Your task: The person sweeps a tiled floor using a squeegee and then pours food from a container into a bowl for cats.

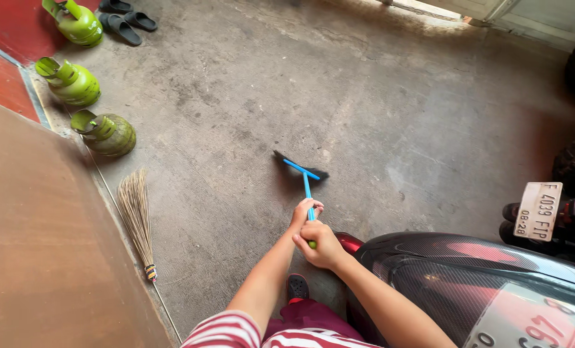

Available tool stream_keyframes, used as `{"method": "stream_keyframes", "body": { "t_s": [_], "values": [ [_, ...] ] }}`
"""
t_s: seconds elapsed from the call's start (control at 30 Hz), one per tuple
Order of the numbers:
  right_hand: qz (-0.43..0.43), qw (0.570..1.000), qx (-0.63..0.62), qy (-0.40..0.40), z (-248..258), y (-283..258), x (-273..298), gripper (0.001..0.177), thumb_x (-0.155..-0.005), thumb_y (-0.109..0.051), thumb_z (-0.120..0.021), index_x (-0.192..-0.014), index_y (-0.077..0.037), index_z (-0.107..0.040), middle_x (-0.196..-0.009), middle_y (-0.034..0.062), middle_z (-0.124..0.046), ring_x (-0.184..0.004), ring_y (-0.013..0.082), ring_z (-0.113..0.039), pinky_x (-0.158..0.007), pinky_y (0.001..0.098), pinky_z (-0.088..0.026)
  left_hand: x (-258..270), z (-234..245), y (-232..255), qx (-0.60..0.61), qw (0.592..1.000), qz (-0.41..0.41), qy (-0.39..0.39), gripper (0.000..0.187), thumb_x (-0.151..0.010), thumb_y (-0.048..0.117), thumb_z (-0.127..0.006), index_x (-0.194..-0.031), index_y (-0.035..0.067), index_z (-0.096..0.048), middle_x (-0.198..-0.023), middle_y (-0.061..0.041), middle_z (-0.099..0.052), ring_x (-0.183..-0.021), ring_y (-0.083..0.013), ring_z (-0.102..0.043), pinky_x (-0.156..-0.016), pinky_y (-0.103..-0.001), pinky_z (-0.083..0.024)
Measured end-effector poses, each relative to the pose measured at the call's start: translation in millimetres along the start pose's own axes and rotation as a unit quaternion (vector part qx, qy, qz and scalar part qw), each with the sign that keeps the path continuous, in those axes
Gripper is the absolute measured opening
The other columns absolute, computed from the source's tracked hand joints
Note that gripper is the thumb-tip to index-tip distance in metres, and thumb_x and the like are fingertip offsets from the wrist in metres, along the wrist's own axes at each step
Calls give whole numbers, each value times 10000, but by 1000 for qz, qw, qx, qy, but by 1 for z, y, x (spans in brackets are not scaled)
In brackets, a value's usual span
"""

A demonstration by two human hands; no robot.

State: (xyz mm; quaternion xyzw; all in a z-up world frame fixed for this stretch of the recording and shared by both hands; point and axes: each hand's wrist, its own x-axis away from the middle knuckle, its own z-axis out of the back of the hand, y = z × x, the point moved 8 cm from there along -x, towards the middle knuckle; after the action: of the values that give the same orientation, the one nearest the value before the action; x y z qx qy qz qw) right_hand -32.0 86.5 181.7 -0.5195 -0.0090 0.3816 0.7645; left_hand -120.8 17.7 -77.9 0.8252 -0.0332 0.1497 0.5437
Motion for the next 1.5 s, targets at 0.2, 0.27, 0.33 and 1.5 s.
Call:
{"method": "stream_keyframes", "body": {
  "t_s": [0.2,0.27,0.33,1.5],
  "values": [
    [-92,965,-247,-7,31,-8,5,392,-970,-126,-657,-629,-18,-498,-590,27,-450,-570,141,-386,-559,333,-335,98,3,81,-353,883,-306,47,124,-832,102,-763,-912,90,-669,-870,-68,-705,-875,-273,-675,-802,-380,-528],
    [-193,922,-335,8,13,38,4,418,-997,-148,-616,-609,-13,-538,-575,-14,-445,-552,101,-361,-519,316,-282,115,21,75,-372,859,-340,85,204,-795,103,-774,-970,104,-668,-926,-71,-722,-914,-290,-686,-844,-393,-519],
    [-232,912,-336,31,-19,80,-1,402,-971,-160,-626,-602,-7,-572,-574,-8,-517,-547,100,-433,-521,312,-343,114,56,48,-392,874,-241,159,357,-664,103,-856,-973,83,-679,-908,-120,-679,-883,-317,-645,-795,-408,-509],
    [-218,911,-348,40,-232,60,-232,259,-904,-207,-714,-741,-13,-664,-701,14,-622,-685,85,-565,-629,261,-453,22,322,195,-329,914,-154,183,121,-817,162,-725,-824,63,-654,-777,-138,-689,-740,-308,-679,-687,-418,-527]
  ]
}}
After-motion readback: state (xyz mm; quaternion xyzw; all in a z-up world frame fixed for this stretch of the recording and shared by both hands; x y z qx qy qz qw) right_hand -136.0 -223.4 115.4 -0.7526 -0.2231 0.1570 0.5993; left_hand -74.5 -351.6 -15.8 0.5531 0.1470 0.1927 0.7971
